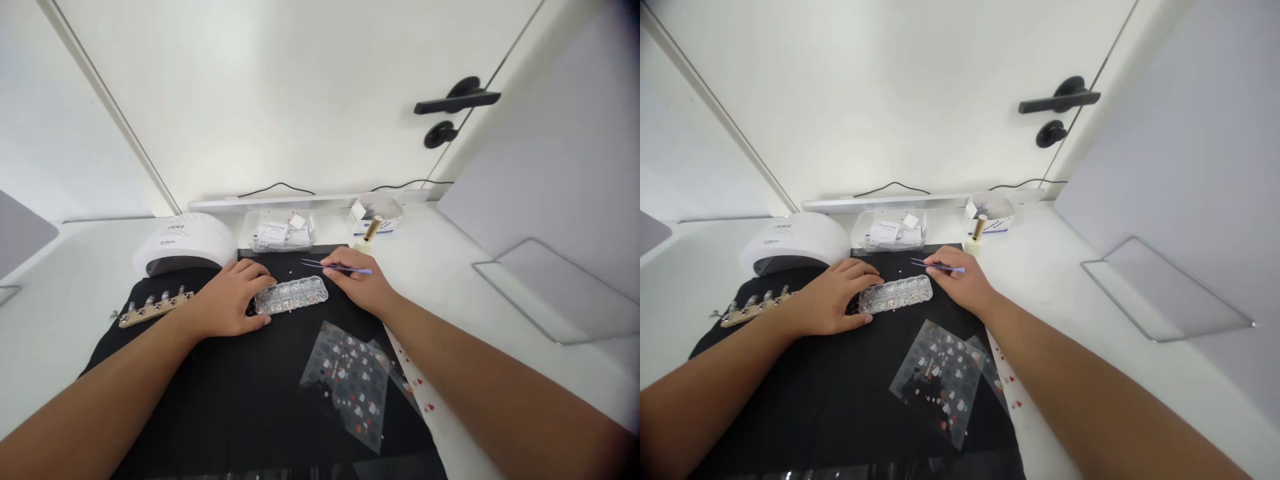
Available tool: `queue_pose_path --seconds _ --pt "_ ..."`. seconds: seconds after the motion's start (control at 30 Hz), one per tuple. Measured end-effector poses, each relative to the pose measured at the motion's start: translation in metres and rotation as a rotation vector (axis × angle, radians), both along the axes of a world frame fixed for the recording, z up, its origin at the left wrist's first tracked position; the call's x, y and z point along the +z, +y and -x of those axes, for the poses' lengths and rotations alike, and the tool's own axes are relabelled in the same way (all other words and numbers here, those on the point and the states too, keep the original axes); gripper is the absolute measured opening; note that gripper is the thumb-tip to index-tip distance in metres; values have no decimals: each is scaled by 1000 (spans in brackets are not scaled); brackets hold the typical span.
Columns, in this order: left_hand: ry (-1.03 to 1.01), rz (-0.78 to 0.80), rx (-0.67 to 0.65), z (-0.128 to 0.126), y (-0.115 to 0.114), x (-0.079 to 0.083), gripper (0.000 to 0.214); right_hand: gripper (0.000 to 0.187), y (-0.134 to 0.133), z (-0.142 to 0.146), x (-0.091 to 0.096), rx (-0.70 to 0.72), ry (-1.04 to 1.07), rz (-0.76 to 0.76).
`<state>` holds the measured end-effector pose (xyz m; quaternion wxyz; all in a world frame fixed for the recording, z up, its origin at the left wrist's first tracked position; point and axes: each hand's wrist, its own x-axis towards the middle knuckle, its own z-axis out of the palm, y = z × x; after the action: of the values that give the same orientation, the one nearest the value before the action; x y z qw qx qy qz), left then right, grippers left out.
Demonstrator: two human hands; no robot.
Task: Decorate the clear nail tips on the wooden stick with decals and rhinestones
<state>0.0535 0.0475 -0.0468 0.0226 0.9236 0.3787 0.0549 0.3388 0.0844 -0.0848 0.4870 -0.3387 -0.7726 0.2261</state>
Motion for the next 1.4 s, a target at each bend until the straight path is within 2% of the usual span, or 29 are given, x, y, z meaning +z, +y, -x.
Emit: queue_pose_path --seconds 0.1,0.37,0.6,0.83,1.0,1.17,1.4 --pt "-29 1 -52 0 4 -4 52 10 0 -1 0 -3 -7 1" --pt "-59 -35 -77 -3 4 -11 46 8 1 -2 -1 -31 -7 10" --pt "-86 -44 -104 -18 -7 -10 29 7 0 -1 -1 -59 -8 16" --pt "-136 -19 -144 -17 -9 -7 24 7 -1 0 -1 -67 1 33" --pt "-115 -63 -204 -18 -9 -5 17 7 -2 0 0 -64 4 47" --pt "-80 -145 -225 -21 -11 -7 18 8 -2 0 1 -64 -10 49" --pt "-41 -111 -194 -24 -11 -7 22 9 -2 0 2 -60 9 53"
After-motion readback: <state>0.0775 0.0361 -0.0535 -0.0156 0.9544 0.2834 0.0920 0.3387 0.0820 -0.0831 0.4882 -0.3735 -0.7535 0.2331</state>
